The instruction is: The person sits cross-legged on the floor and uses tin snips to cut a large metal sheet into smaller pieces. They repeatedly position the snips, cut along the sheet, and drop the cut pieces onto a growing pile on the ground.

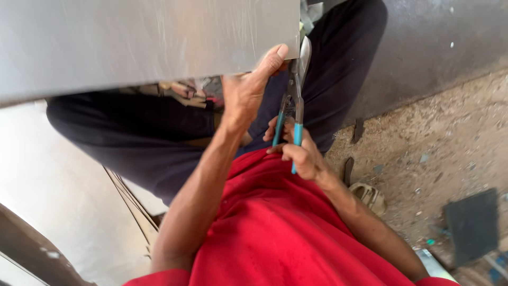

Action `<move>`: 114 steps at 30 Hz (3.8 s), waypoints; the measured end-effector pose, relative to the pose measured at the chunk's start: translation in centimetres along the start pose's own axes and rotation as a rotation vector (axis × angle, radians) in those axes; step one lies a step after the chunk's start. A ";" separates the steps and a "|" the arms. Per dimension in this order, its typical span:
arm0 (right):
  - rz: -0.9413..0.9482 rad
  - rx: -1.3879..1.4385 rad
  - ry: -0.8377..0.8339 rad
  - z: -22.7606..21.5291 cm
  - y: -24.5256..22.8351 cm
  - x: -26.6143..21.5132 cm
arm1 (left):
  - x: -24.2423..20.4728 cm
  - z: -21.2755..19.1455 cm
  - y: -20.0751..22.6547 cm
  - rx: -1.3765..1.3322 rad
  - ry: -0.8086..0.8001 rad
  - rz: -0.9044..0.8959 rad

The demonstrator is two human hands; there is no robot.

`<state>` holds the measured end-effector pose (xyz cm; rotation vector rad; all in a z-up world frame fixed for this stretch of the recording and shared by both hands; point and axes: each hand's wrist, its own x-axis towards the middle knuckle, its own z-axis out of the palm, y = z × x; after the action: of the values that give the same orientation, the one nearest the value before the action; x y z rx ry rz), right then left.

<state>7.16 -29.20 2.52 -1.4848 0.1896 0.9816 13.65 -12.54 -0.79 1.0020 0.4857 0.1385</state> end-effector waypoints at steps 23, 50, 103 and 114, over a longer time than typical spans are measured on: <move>-0.419 -0.618 0.302 -1.1 2.2 1.1 | 0.2 0.6 -1.5 -0.030 0.031 -0.087; -0.069 -0.276 0.192 -4.3 1.7 -1.1 | -0.7 -6.5 5.1 -0.116 0.187 -0.044; 0.108 -0.207 -0.125 0.4 -1.8 -1.0 | -3.1 -4.3 0.6 -0.200 0.114 -0.032; 0.083 -0.241 0.022 3.4 -2.1 -0.3 | -3.3 -4.6 -0.5 -0.145 0.127 -0.003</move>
<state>6.78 -25.96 4.73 -1.7191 0.1539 1.0845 8.53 -10.33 -2.19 0.8534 0.5853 0.2323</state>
